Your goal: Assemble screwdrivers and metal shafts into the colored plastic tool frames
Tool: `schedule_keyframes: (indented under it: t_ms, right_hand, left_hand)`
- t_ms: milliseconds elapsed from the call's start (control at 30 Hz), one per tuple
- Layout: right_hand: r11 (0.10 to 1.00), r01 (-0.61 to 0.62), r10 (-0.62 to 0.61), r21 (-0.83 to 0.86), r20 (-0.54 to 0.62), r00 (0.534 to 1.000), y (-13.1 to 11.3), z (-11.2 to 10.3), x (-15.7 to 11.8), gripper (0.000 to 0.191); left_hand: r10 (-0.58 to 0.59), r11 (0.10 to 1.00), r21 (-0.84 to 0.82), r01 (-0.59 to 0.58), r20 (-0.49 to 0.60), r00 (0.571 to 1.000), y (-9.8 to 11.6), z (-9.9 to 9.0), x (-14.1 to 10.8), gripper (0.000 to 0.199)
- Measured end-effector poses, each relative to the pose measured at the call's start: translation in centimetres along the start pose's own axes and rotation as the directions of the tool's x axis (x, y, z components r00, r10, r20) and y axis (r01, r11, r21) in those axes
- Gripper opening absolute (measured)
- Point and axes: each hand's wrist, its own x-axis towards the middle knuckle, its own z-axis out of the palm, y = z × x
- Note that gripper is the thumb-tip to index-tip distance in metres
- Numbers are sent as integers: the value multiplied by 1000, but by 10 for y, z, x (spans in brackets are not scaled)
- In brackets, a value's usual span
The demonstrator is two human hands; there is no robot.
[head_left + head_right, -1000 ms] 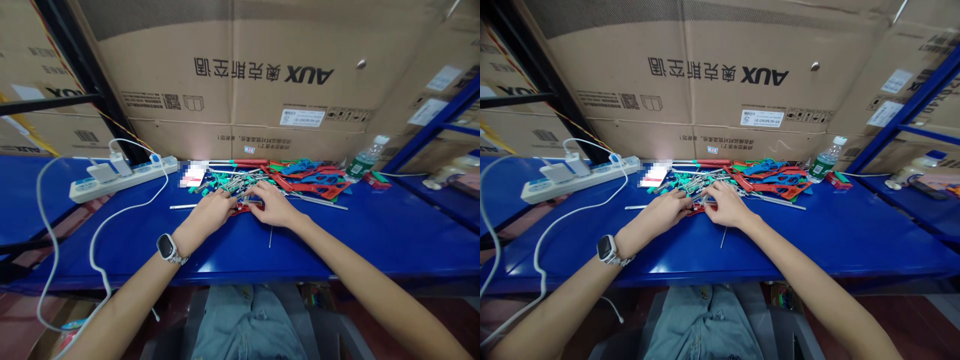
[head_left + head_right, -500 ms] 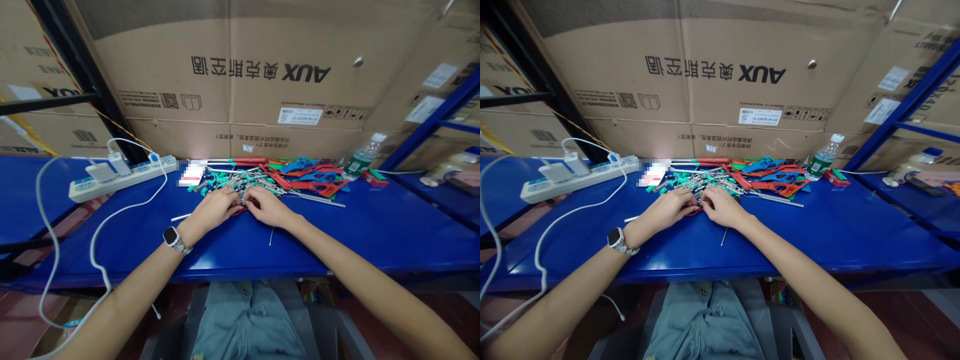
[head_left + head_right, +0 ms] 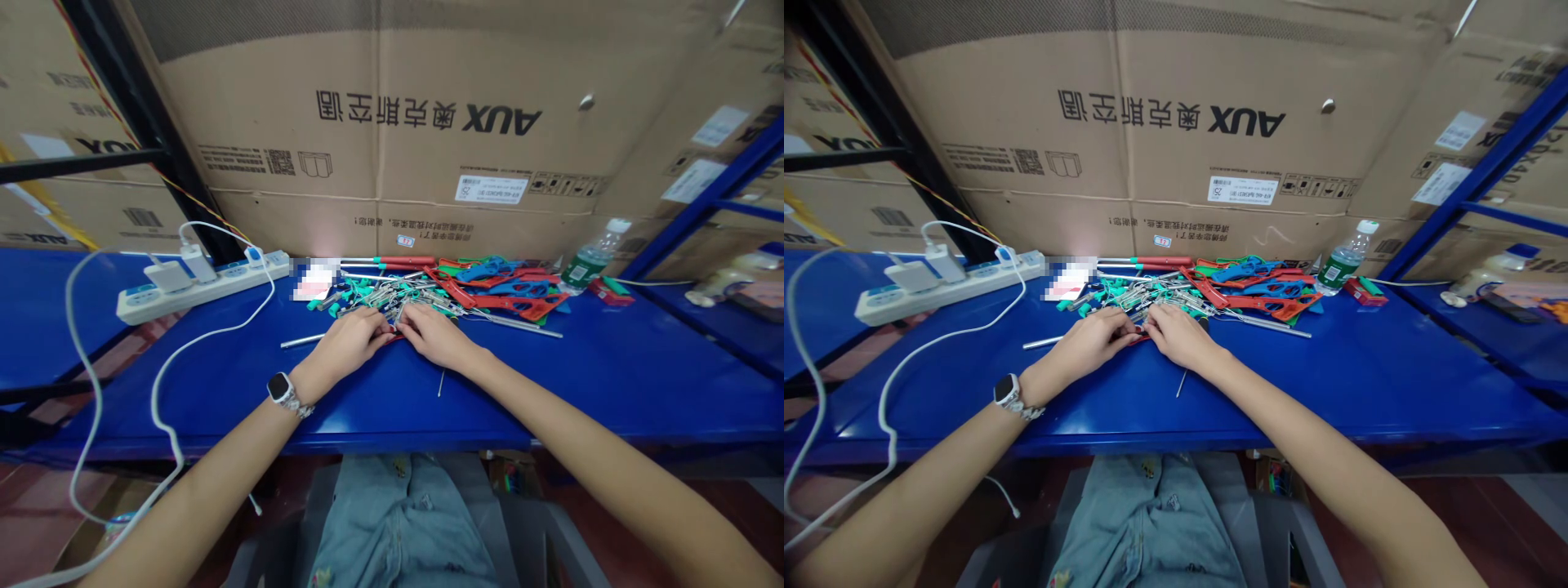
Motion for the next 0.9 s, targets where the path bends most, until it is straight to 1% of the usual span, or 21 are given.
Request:
schedule_keyframes:
  t_ms: [167, 233, 467, 700, 900]
  right_hand:
    - [1000, 14, -14, 13, -3, 1000, 1, -1, 0, 12]
    - [1000, 27, -27, 15, -1, 1000, 2, -1, 0, 13]
    - [997, 74, -74, 32, 1, 997, 8, 0, 0, 14]
    - [996, 82, -81, 29, -23, 996, 9, 4, 2, 12]
    - [996, 87, -87, 16, -23, 996, 10, 5, 2, 12]
  left_hand:
    - [-107, 989, -98, 108, 18, 994, 2, 4, 1, 11]
    - [-126, 980, -150, 129, 32, 992, 0, 6, 2, 11]
    - [-80, 962, -257, 91, 54, 995, -10, 3, 7, 13]
    - [-104, 962, -248, 118, 70, 992, -8, 0, 7, 12]
    - [-93, 950, -293, 106, 60, 994, -10, 2, 8, 9]
